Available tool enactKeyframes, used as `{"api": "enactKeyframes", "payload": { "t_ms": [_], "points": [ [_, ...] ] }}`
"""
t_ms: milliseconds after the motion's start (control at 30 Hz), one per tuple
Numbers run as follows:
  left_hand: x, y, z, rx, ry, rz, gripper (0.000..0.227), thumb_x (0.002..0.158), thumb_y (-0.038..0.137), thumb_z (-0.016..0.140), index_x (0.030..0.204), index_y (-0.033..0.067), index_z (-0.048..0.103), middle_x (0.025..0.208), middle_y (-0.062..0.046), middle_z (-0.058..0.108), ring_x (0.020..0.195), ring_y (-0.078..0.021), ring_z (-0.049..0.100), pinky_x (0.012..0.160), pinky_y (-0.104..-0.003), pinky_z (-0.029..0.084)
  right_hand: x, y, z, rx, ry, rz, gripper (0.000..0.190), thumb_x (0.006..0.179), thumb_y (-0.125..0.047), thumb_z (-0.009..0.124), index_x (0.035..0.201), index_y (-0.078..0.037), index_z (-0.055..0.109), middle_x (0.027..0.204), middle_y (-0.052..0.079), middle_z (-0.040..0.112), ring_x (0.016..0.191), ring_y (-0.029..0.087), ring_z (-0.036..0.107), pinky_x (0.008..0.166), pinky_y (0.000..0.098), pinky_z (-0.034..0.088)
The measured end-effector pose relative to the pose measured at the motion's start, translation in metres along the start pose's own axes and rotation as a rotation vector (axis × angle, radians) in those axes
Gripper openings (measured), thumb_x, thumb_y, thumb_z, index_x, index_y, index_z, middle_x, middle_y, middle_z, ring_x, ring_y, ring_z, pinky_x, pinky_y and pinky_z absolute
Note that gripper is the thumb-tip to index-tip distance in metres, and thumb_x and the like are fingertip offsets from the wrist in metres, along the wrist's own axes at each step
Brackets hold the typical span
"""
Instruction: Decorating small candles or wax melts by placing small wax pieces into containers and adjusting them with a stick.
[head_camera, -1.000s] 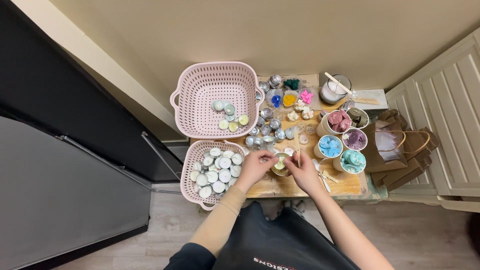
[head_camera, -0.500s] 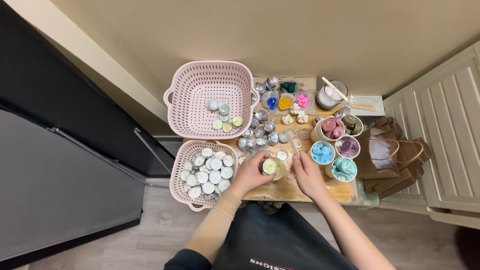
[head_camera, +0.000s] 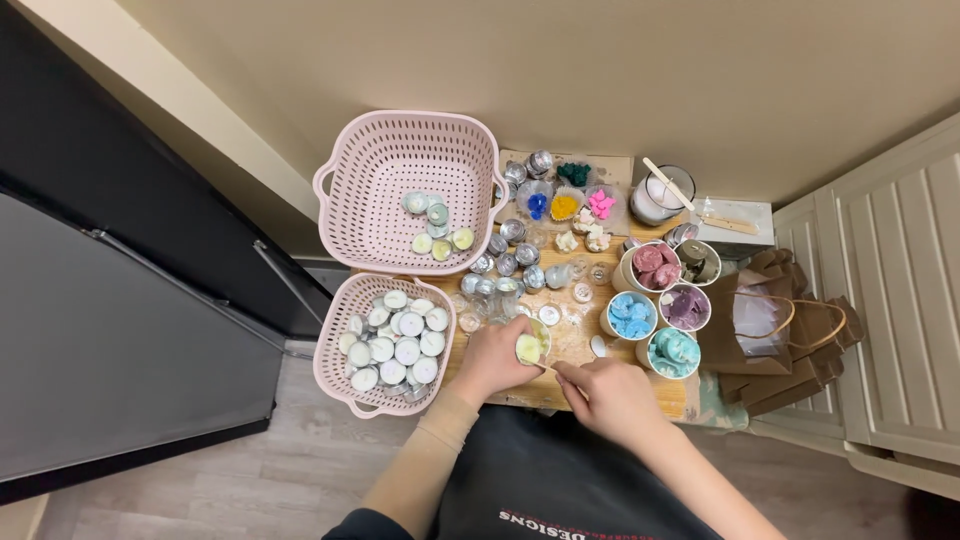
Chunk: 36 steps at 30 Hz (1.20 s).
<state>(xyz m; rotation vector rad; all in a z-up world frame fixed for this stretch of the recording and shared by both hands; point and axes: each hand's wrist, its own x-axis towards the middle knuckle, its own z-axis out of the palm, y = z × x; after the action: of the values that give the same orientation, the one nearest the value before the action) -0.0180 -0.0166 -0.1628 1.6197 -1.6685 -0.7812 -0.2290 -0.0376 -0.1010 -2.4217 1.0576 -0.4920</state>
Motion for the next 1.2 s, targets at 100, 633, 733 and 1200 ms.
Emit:
{"api": "enactKeyframes", "payload": {
  "t_ms": [100, 633, 733, 1200],
  "points": [
    [-0.004, 0.0, 0.005, 0.067, -0.013, 0.019, 0.032, 0.068, 0.034, 0.085, 0.089, 0.0169, 0.066, 0.072, -0.01, 0.072, 0.072, -0.0346, 0.072, 0.065, -0.045, 0.056, 0.003, 0.0, -0.003, -0.042, -0.128, -0.001, 0.016, 0.084, -0.023, 0.069, 0.093, -0.013, 0.078, 0.059, 0.01, 0.067, 0.056, 0.031, 0.067, 0.048, 0.0471, 0.049],
    [-0.01, 0.004, 0.022, 0.302, -0.065, -0.212, 0.028, 0.065, 0.036, 0.083, 0.08, 0.014, 0.075, 0.07, -0.015, 0.071, 0.071, -0.0367, 0.072, 0.063, -0.048, 0.056, 0.005, 0.007, 0.032, -0.29, -0.347, -0.123, 0.02, 0.087, -0.025, 0.064, 0.087, -0.006, 0.07, 0.056, 0.011, 0.065, 0.053, 0.033, 0.067, 0.046, 0.0488, 0.05],
    [-0.01, 0.002, 0.023, 0.299, -0.011, -0.247, 0.031, 0.067, 0.038, 0.084, 0.083, 0.0128, 0.075, 0.071, -0.016, 0.072, 0.071, -0.0367, 0.072, 0.064, -0.048, 0.056, 0.0, 0.009, 0.036, -0.309, -0.302, -0.154, 0.022, 0.087, -0.025, 0.065, 0.093, -0.005, 0.071, 0.055, 0.009, 0.065, 0.054, 0.031, 0.066, 0.045, 0.0466, 0.05],
    [-0.003, 0.007, 0.012, 0.321, -0.045, -0.406, 0.034, 0.071, 0.038, 0.083, 0.089, 0.0101, 0.077, 0.077, -0.017, 0.073, 0.077, -0.0372, 0.072, 0.068, -0.048, 0.057, -0.005, 0.023, 0.047, -0.251, -0.059, -0.272, 0.026, 0.083, -0.023, 0.072, 0.099, -0.003, 0.068, 0.057, 0.004, 0.061, 0.057, 0.023, 0.063, 0.044, 0.0402, 0.049]
  ]
}}
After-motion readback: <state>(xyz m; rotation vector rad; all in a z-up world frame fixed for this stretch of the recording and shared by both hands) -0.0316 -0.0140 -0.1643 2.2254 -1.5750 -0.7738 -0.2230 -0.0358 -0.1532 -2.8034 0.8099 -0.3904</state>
